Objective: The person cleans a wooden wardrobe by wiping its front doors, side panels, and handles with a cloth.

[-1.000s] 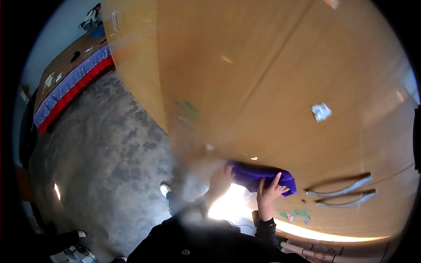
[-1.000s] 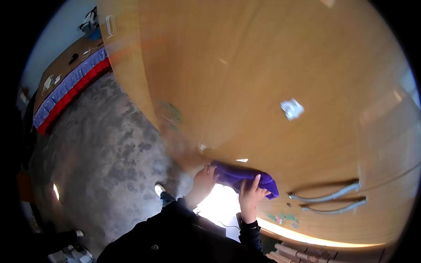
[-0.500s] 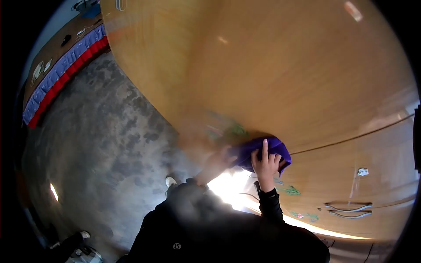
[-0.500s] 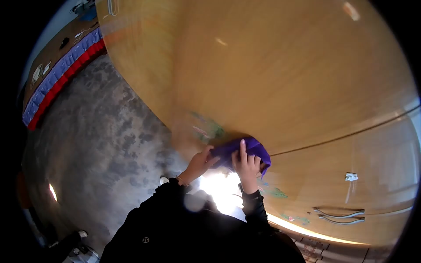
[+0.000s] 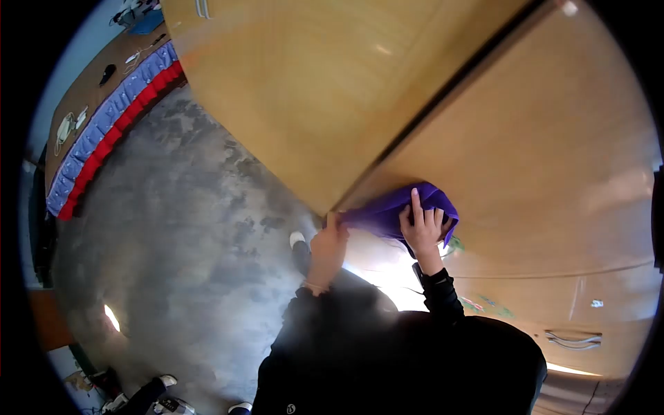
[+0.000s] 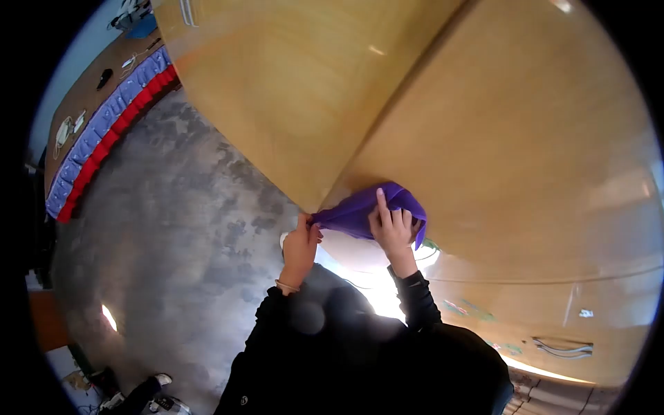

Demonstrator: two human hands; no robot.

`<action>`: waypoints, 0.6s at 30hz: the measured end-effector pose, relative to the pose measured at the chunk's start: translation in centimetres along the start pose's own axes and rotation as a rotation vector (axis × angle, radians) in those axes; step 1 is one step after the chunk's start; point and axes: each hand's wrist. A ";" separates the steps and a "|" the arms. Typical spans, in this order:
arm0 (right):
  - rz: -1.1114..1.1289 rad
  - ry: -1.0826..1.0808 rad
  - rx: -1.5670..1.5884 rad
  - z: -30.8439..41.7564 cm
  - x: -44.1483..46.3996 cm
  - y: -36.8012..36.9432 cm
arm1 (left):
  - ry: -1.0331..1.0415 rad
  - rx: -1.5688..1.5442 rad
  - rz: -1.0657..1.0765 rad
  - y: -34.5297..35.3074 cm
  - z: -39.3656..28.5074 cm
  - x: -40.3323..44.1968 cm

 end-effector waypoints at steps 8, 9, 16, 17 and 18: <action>-0.018 0.083 0.090 9.1 7.3 8.0 | 0.015 0.047 -0.115 -8.8 2.9 11.4; -0.024 0.115 0.135 10.0 8.9 8.5 | 0.036 0.032 -0.116 -9.8 2.7 13.2; -0.014 0.359 0.121 12.4 16.5 16.3 | 0.166 0.050 -0.024 -16.8 -0.7 24.3; -0.009 0.356 0.065 13.0 16.6 16.5 | 0.177 0.001 -0.014 -17.3 -0.9 24.9; -0.001 0.354 0.008 13.7 17.4 17.1 | 0.185 -0.049 -0.001 -18.0 -0.8 26.0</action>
Point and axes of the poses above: each hand's wrist, its own x-axis towards the middle knuckle, its own y-axis out of the palm, z = x × y, and after that the axes turned 2 degrees about -x, right-handed
